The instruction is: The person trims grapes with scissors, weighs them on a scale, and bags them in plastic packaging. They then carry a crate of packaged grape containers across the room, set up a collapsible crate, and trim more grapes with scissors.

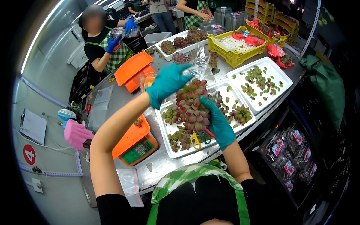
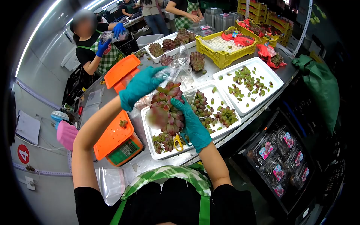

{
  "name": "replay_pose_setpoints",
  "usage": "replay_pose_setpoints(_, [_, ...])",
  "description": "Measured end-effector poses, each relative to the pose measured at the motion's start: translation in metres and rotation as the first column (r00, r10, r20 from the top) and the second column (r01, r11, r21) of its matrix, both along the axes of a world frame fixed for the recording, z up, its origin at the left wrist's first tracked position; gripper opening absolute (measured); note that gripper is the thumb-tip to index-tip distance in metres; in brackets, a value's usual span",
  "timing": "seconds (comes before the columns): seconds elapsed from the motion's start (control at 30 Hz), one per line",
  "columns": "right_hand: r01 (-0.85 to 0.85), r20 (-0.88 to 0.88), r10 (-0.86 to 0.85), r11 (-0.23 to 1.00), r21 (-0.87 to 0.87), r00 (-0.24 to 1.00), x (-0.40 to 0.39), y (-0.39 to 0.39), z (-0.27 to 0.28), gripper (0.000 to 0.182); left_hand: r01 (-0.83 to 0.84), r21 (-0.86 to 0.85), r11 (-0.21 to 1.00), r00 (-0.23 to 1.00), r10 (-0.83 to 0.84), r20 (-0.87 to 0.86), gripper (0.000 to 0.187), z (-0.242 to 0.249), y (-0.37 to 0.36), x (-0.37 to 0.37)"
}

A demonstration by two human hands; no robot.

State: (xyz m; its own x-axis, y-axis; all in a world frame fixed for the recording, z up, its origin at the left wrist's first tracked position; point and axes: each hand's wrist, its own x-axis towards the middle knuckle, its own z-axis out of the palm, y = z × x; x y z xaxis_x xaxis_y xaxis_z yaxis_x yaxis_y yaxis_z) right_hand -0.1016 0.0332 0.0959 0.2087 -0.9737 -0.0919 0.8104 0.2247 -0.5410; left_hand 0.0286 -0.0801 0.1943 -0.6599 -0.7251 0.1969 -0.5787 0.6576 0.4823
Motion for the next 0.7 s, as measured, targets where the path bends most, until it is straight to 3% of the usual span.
replay_pose_setpoints(0.07, [0.050,-0.058,-0.050,0.999,-0.012,0.997,0.001,-0.003,-0.001,0.047,0.034,-0.199,0.979,0.998,-0.024,0.053,0.049,-0.007,0.018,0.002])
replay_pose_setpoints(0.17, [0.026,0.046,-0.027,0.999,0.028,0.999,0.004,-0.002,0.001,0.053,0.071,-0.201,0.977,0.997,-0.077,-0.021,0.051,-0.010,0.039,0.003])
replay_pose_setpoints(0.27, [0.037,0.108,-0.040,0.999,0.032,0.993,0.001,0.002,-0.006,0.047,0.046,-0.194,0.980,0.995,-0.062,-0.077,0.052,-0.013,0.048,0.006])
replay_pose_setpoints(0.3, [0.069,0.157,-0.073,0.997,0.027,0.985,-0.001,0.000,-0.011,0.045,0.057,-0.188,0.981,0.982,-0.089,-0.167,0.050,-0.017,0.048,0.012])
replay_pose_setpoints(0.4, [0.128,0.292,-0.134,0.991,0.040,0.947,-0.004,0.001,-0.013,0.039,-0.049,-0.259,0.965,0.987,0.007,-0.159,0.050,-0.016,0.059,0.017])
replay_pose_setpoints(0.47, [0.137,0.392,-0.150,0.989,0.062,0.908,-0.002,0.004,-0.003,0.034,-0.106,-0.190,0.976,0.974,0.064,-0.216,0.052,-0.021,0.069,0.015])
replay_pose_setpoints(0.5, [0.192,0.378,-0.218,0.976,0.107,0.900,-0.002,0.001,-0.016,0.033,-0.120,-0.183,0.976,0.962,0.069,-0.264,0.052,-0.025,0.072,0.014])
replay_pose_setpoints(0.63, [0.188,0.049,-0.183,0.975,-0.120,0.982,-0.001,-0.009,-0.030,0.040,-0.111,-0.203,0.973,0.961,0.053,-0.270,0.053,-0.018,0.078,0.007])
replay_pose_setpoints(0.7, [0.247,-0.028,-0.248,0.968,-0.053,0.968,0.008,0.002,-0.002,0.039,-0.070,-0.217,0.974,0.973,0.019,-0.229,0.056,-0.015,0.075,-0.001])
